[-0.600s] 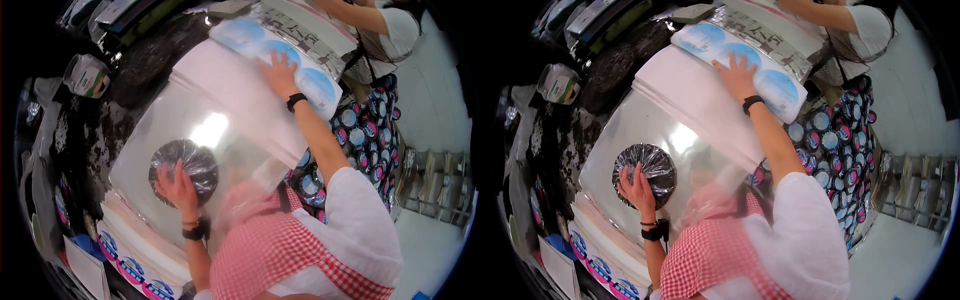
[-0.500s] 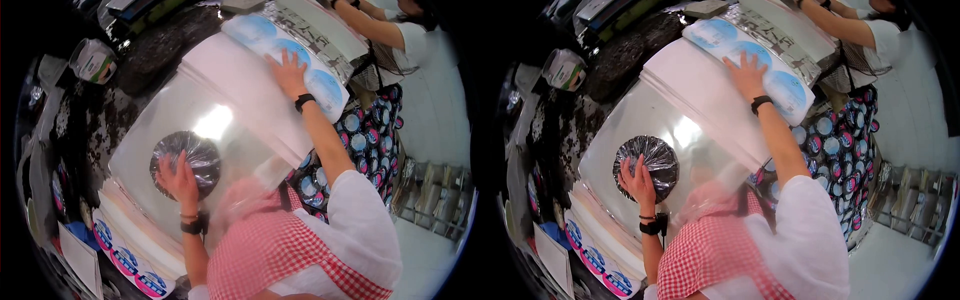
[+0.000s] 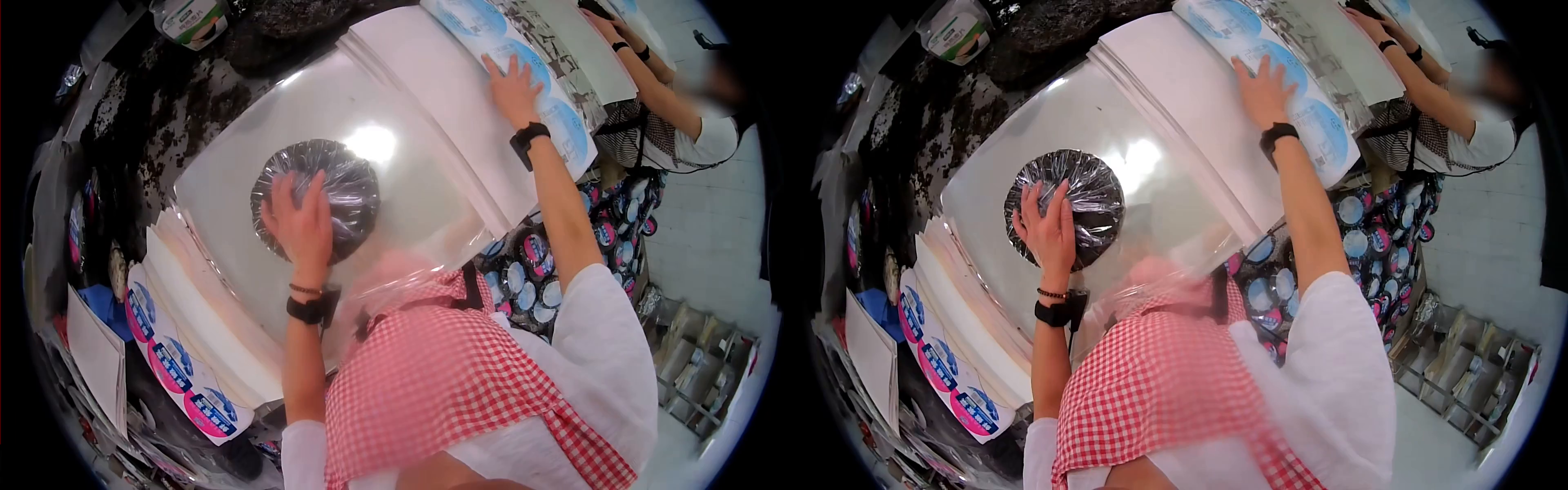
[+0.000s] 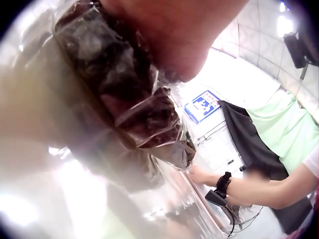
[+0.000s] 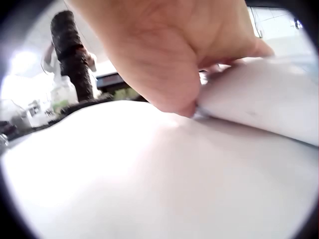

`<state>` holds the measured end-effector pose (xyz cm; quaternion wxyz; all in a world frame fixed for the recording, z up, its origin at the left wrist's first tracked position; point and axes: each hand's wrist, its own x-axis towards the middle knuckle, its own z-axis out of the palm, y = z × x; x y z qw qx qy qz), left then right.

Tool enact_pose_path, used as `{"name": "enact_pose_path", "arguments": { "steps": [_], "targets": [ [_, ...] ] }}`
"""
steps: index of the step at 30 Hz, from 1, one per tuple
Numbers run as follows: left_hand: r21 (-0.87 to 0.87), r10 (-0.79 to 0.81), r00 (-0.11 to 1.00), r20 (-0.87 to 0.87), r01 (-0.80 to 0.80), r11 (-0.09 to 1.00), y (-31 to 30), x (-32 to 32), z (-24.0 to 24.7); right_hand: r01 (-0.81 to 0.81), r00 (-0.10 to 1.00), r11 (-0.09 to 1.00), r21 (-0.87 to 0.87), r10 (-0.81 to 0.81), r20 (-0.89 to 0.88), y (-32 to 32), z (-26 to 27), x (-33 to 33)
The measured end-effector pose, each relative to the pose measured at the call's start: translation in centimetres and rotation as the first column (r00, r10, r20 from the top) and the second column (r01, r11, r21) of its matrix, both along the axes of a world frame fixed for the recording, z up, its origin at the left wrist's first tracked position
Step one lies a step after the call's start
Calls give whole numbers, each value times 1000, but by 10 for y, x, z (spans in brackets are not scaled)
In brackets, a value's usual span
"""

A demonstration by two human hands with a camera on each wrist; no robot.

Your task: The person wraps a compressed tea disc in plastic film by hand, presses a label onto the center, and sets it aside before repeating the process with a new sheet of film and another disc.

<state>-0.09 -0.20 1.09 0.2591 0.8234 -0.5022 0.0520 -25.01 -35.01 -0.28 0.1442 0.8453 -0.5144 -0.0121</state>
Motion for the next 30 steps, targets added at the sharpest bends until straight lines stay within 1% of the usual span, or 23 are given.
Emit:
{"name": "enact_pose_path", "arguments": {
  "steps": [1, 2, 3, 4, 5, 7, 10, 13, 16, 19, 20, 21, 22, 23, 24, 25, 26, 27, 28, 30],
  "targets": [
    [1, 6, 1000, 9, -6, 1000, 1, 0, -1, -136, 989, 991, 8, 135, 61, 14, -1, 10],
    [-4, 16, 1000, 17, -16, 1000, -1, 1, -3, -273, 955, 962, 4, 271, 118, 32, -2, 23],
    [-3, 25, 999, 26, -25, 1000, -2, 0, -4, -291, 950, 950, 113, 273, 153, 68, 7, 44],
    [-14, 29, 999, 20, -29, 999, -1, -1, -5, -304, 946, 924, 234, 263, 190, 100, 14, 59],
    [-16, 24, 1000, 16, -24, 1000, -1, -1, -5, -282, 952, 915, 289, 229, 205, 106, 11, 61],
    [-28, 24, 1000, 19, -24, 999, -2, 1, -5, -256, 956, 887, 383, 174, 236, 104, 8, 71],
    [-28, 18, 1000, 20, -18, 999, 0, 1, -7, -206, 976, 824, 528, 136, 169, 101, 24, 79],
    [-48, 10, 1000, -6, -11, 999, 1, 1, -5, -427, 872, 811, 401, 251, 420, 76, 10, 65],
    [-25, 15, 1000, -1, -15, 1000, 1, 0, -4, -396, 867, 741, 542, 108, 487, 40, 30, 47],
    [-4, 29, 1000, 2, -29, 1000, 0, 0, -5, -351, 855, 722, 597, -12, 518, 48, 48, 46],
    [-2, 38, 999, 4, -38, 999, 0, 0, -6, -431, 818, 781, 452, 127, 561, 53, 28, 42],
    [2, 40, 999, 5, -40, 999, 1, 0, -7, -323, 906, 716, 619, 46, 421, 74, 40, 51],
    [2, 30, 1000, 5, -30, 1000, 0, 0, -8, -542, 837, 735, 407, 430, 338, 86, 15, 37],
    [23, 40, 999, 33, -40, 999, -1, 2, -9, -738, 661, 652, 175, 645, 382, 94, -23, 18],
    [40, 41, 997, 58, -44, 998, 0, 3, -13, -733, 665, 599, 321, 534, 523, 108, 4, 7],
    [53, 40, 996, 79, -45, 998, -1, 4, -15, -731, 665, 519, 444, 392, 636, 120, 32, -6],
    [59, 37, 997, 72, -42, 997, -1, 5, -17, -562, 792, 761, 323, 383, 476, 115, 33, -31],
    [50, 26, 996, 80, -30, 998, -2, 5, -19, -367, 897, 919, 143, 309, 315, 108, 27, -64],
    [45, 21, 996, 90, -25, 999, -2, 5, -19, -173, 969, 982, -75, 183, 168, 103, 22, -92],
    [37, 15, 996, 84, -18, 999, 0, 6, -18, -144, 990, 962, -233, 138, -43, 99, 15, -128]
  ]
}}
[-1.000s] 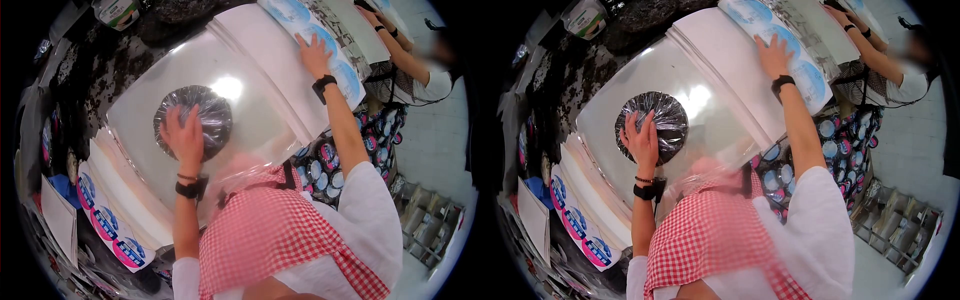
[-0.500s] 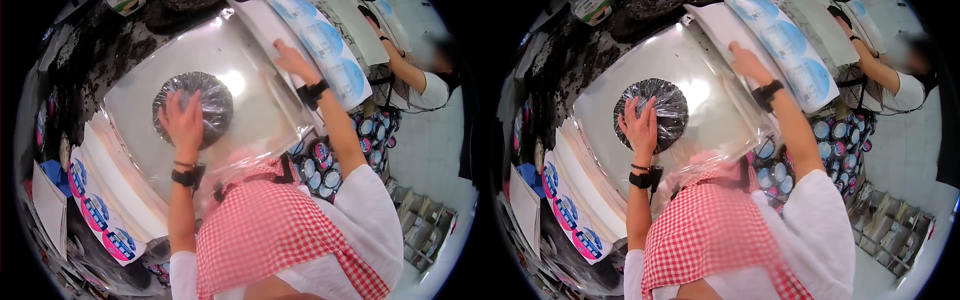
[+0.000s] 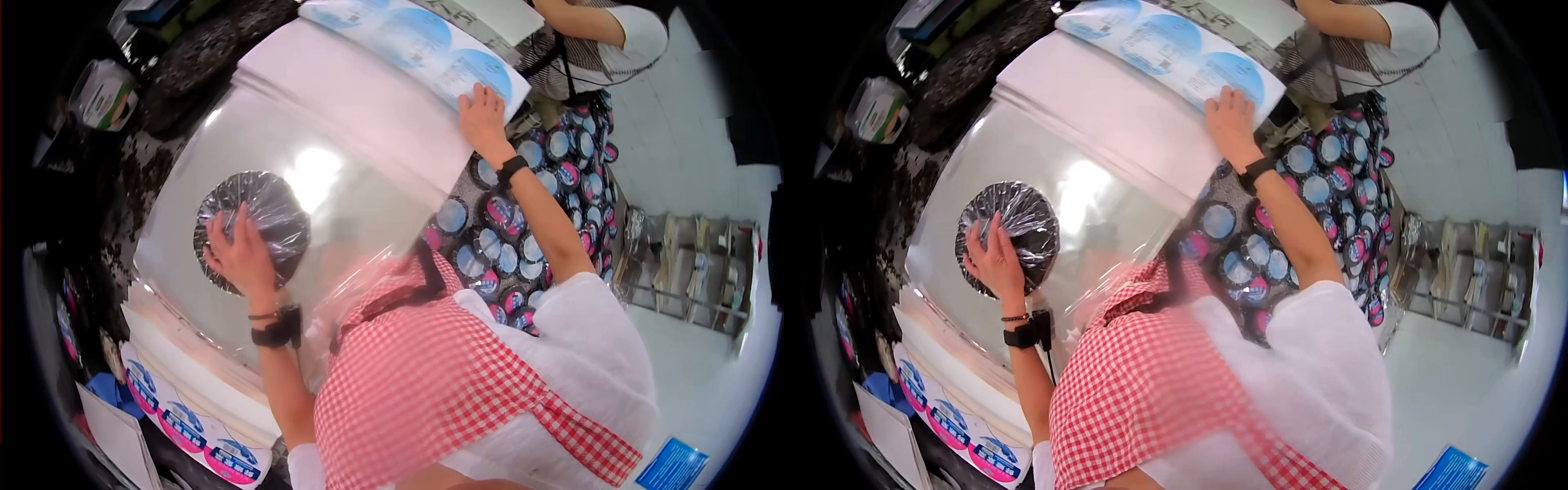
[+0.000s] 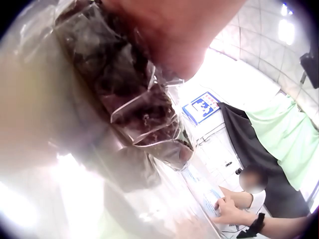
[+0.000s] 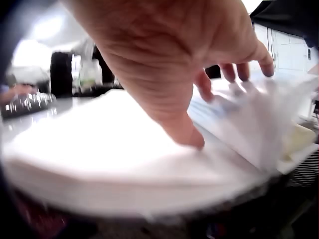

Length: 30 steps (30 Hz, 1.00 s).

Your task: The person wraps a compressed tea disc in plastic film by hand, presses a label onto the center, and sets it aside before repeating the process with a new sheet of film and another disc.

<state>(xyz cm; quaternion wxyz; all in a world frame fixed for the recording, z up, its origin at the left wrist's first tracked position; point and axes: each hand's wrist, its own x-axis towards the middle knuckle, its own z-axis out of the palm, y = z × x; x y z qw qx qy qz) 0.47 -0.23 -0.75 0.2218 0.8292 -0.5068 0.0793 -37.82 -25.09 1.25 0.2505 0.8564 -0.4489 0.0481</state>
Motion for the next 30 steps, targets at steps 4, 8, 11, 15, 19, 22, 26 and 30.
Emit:
{"name": "enact_pose_path", "arguments": {
  "steps": [4, 8, 11, 15, 19, 22, 26, 30],
  "targets": [
    [-2, -10, 1000, -1, 10, 1000, -1, -1, -1, 37, 997, 992, -120, -46, -68, -5, -15, -14],
    [20, -1, 1000, 8, 1, 1000, 1, 2, -4, -2, 998, 993, -118, -5, -61, -7, -19, -13],
    [36, -5, 1000, 24, 4, 999, 0, 1, -1, -9, 994, 997, -77, 0, -106, -5, -18, -10],
    [-6, -36, 999, 9, 36, 999, 2, 4, -3, -28, 972, 996, -80, 9, -236, -2, -17, -5],
    [-15, -31, 999, 43, 31, 999, 1, 7, -7, -129, 984, 991, -17, 126, -130, -12, 1, -16],
    [-7, -17, 997, 69, 17, 1000, 1, 6, -9, -125, 990, 991, -57, 121, -75, -11, 6, -17],
    [14, -23, 996, 87, 22, 1000, 1, 4, -4, -64, 998, 998, 0, 64, 20, -13, 10, -35],
    [76, -2, 996, 89, -5, 997, 1, 4, -3, 176, 634, 976, 133, -215, 743, -62, 77, -117]
  ]
}}
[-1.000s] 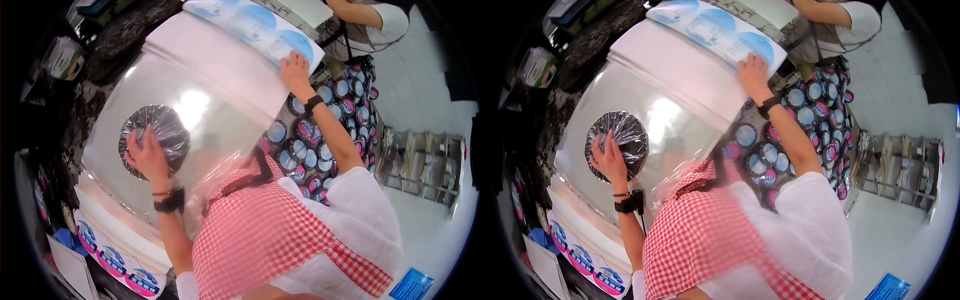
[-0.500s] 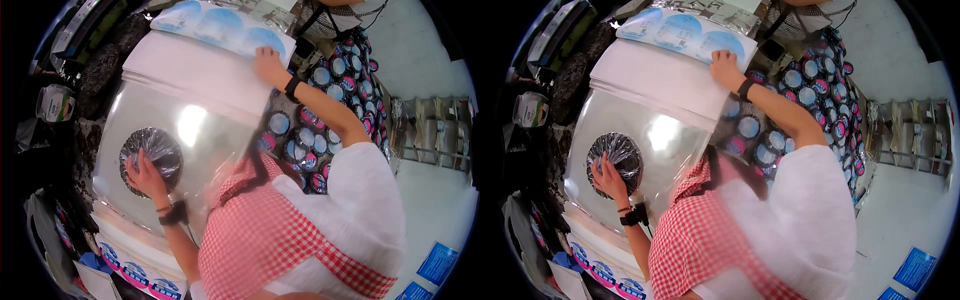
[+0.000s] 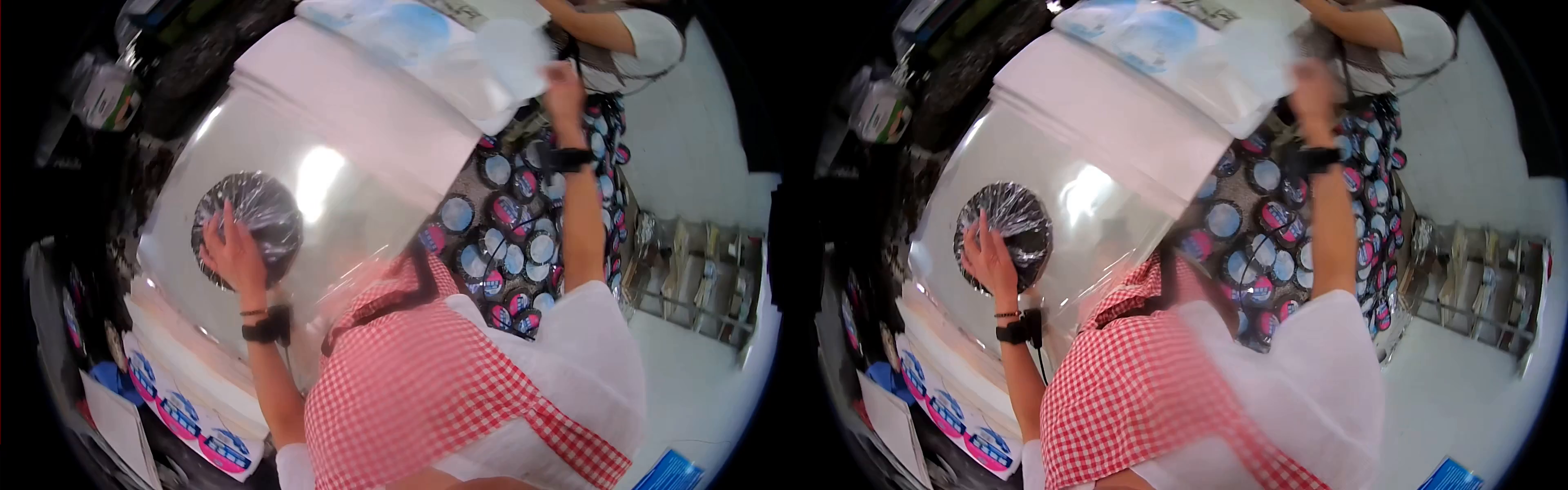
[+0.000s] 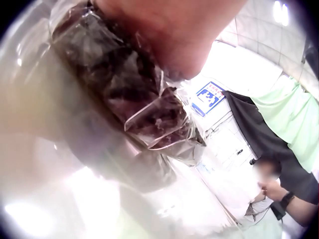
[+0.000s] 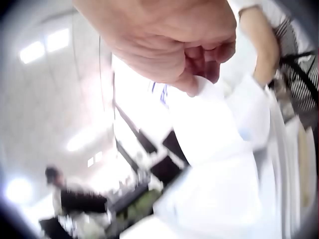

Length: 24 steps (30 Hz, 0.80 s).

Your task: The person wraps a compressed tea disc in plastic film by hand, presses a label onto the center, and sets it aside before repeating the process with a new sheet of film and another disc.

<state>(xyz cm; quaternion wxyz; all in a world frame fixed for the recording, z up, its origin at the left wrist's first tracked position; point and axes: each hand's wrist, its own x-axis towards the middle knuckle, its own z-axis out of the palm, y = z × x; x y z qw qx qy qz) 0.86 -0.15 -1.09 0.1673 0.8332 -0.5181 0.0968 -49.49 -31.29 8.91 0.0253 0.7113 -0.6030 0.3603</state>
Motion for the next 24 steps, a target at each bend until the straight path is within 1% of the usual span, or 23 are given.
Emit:
{"name": "enact_pose_path", "arguments": {
  "steps": [1, 2, 3, 4, 5, 7, 8, 9, 10, 11, 12, 13, 14, 15, 17, 18, 19, 22, 23, 24],
  "targets": [
    [-29, 12, 999, -31, -13, 999, 1, 0, -1, 120, 985, 987, -105, -132, -111, -14, 25, -45],
    [-56, 29, 998, -55, -32, 998, 1, 1, -4, 108, 954, 994, 29, -112, 280, -13, 50, -61],
    [-94, 53, 995, -83, -60, 994, -2, 1, -6, 98, 753, 991, 90, -133, 645, -12, 74, -78],
    [-95, 68, 990, -125, -80, 992, -1, 1, -6, -86, 696, 996, -29, 81, 713, 10, 98, -40],
    [-90, 77, 983, -168, -93, 992, 1, 0, -6, -245, 593, 958, -151, 271, 758, 34, 103, 7],
    [-138, 69, 992, -109, -84, 987, -1, -1, -9, -413, 421, 905, -100, 287, 860, 75, 75, 121],
    [-143, 64, 993, -97, -77, 987, -3, 0, -11, -435, 439, 899, -52, 263, 859, 100, 47, 178],
    [-151, 55, 995, -79, -66, 986, -1, 0, -9, -537, 481, 843, 21, 286, 829, 122, 22, 224],
    [-95, 122, 991, -53, -127, 987, 0, -7, 1, -671, 536, 736, 89, 398, 744, 144, 0, 262],
    [-52, 182, 983, -32, -183, 982, -4, -14, 12, -778, 547, 616, 125, 565, 617, 162, -18, 295],
    [-91, 222, 975, -28, -224, 970, -3, -19, 19, -845, 512, 519, 125, 722, 465, 173, -31, 317],
    [-78, 197, 979, -59, -201, 976, 0, -16, 15, -885, 463, 453, 110, 826, 321, 181, -40, 335],
    [-70, 166, 982, -95, -173, 982, 2, -15, 7, -911, 412, 405, 79, 900, 139, 185, -45, 349],
    [-57, 129, 982, -138, -138, 989, 3, -15, 1, -919, 387, 370, 137, 913, 129, 190, -52, 357],
    [-108, 70, 974, -213, -94, 990, 3, -15, -6, -946, 289, 281, 164, 957, 31, 193, -59, 365],
    [-178, 44, 862, -505, -155, 972, 5, -16, -10, -946, 271, 268, 183, 962, -6, 194, -61, 366],
    [-225, -11, 667, -745, -236, 945, 7, -18, -16, -945, 252, 256, 202, 967, -44, 194, -63, 366],
    [-388, -155, 684, -713, -202, 899, 17, -25, -34, -937, 201, 222, 269, 974, -103, 193, -67, 365],
    [-381, -178, 648, -741, -188, 905, 19, -24, -37, -934, 183, 208, 290, 977, -114, 192, -67, 365],
    [-376, -200, 610, -766, -174, 910, 17, -20, -27, -924, 154, 181, 336, 982, -105, 190, -61, 364]
  ]
}}
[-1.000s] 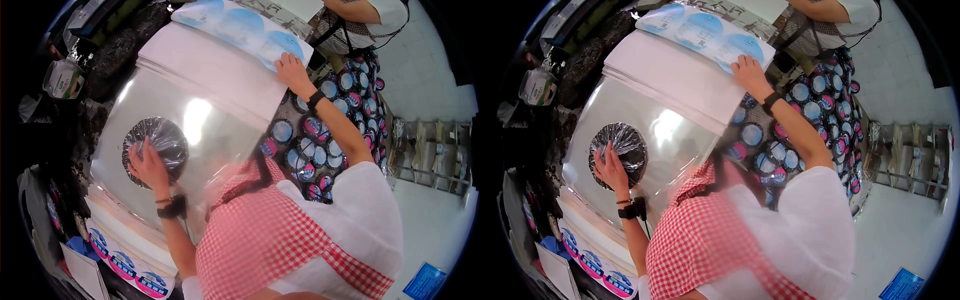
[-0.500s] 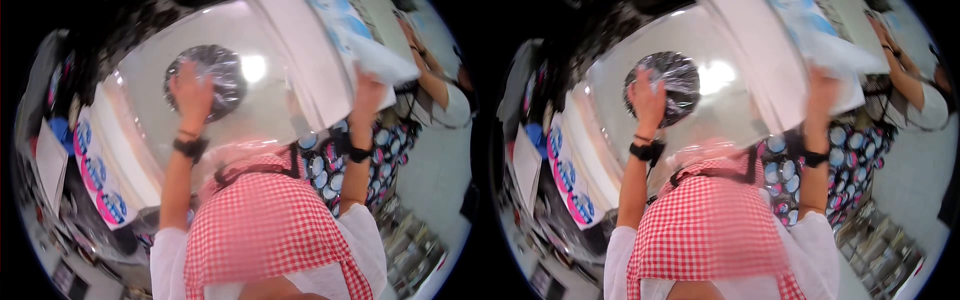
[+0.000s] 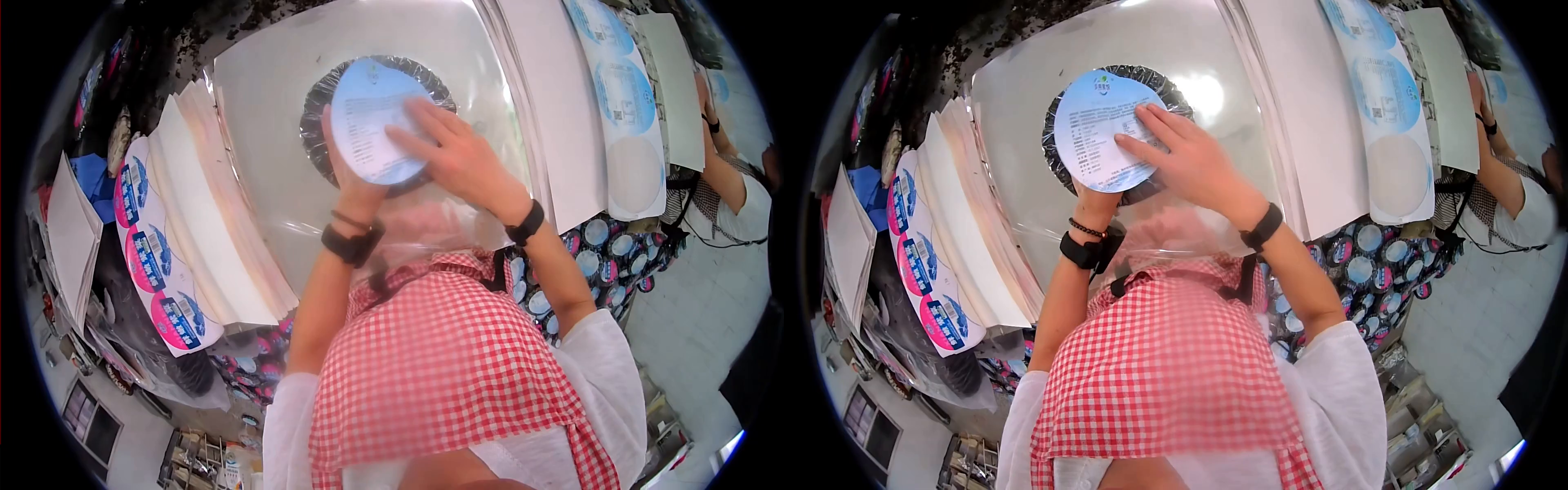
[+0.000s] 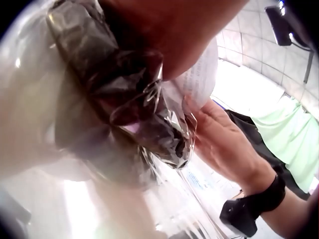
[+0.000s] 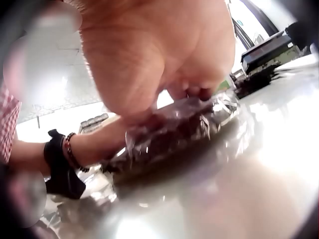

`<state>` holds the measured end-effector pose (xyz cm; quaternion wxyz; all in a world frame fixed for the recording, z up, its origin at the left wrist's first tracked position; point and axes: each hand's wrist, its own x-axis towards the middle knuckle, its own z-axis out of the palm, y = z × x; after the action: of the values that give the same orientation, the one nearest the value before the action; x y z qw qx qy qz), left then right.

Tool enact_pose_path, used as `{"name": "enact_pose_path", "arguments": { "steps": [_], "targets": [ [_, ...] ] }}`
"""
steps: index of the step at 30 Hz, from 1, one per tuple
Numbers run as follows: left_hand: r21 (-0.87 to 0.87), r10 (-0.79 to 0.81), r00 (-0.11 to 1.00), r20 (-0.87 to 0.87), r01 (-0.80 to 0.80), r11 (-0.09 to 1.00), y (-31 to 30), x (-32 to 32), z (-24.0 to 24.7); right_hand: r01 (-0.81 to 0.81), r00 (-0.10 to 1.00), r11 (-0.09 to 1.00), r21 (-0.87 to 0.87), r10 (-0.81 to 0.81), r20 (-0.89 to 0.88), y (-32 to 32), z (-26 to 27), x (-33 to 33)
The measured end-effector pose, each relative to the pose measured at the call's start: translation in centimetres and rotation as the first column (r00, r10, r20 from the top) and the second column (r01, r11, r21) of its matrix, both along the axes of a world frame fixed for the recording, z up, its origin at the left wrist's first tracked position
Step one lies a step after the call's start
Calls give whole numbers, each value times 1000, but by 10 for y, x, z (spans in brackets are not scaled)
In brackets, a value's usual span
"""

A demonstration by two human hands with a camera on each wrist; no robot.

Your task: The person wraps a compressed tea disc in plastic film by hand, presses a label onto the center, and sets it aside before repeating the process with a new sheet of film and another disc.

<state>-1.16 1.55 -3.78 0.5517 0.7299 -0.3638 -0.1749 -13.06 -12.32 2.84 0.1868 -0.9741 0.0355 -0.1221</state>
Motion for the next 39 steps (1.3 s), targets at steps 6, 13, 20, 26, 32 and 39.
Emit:
{"name": "enact_pose_path", "arguments": {
  "steps": [6, 13, 20, 26, 32, 39],
  "targets": [
    [-126, 111, 987, -118, -126, 984, -6, 0, -10, 43, 993, 934, 355, -1, -119, -11, 16, 39],
    [27, 19, 990, -141, -16, 1000, 4, 6, 4, 74, 978, 940, 334, -134, 159, 15, -42, 75],
    [-484, 73, 807, -585, -420, 768, -3, 15, 35, 121, 986, 992, 40, -124, 114, 29, -36, 81],
    [-328, 277, 871, -406, -422, 845, 30, 18, 14, 113, 987, 992, -50, -107, 120, 52, -28, 86],
    [-148, 354, 933, -72, -361, 921, 47, 38, 11, -239, 971, 971, -14, 240, 23, 52, -12, 26],
    [171, 35, 870, 492, -136, 976, 42, -16, 16, 191, 878, 418, 888, -477, 35, 8, -4, 6]
  ]
}}
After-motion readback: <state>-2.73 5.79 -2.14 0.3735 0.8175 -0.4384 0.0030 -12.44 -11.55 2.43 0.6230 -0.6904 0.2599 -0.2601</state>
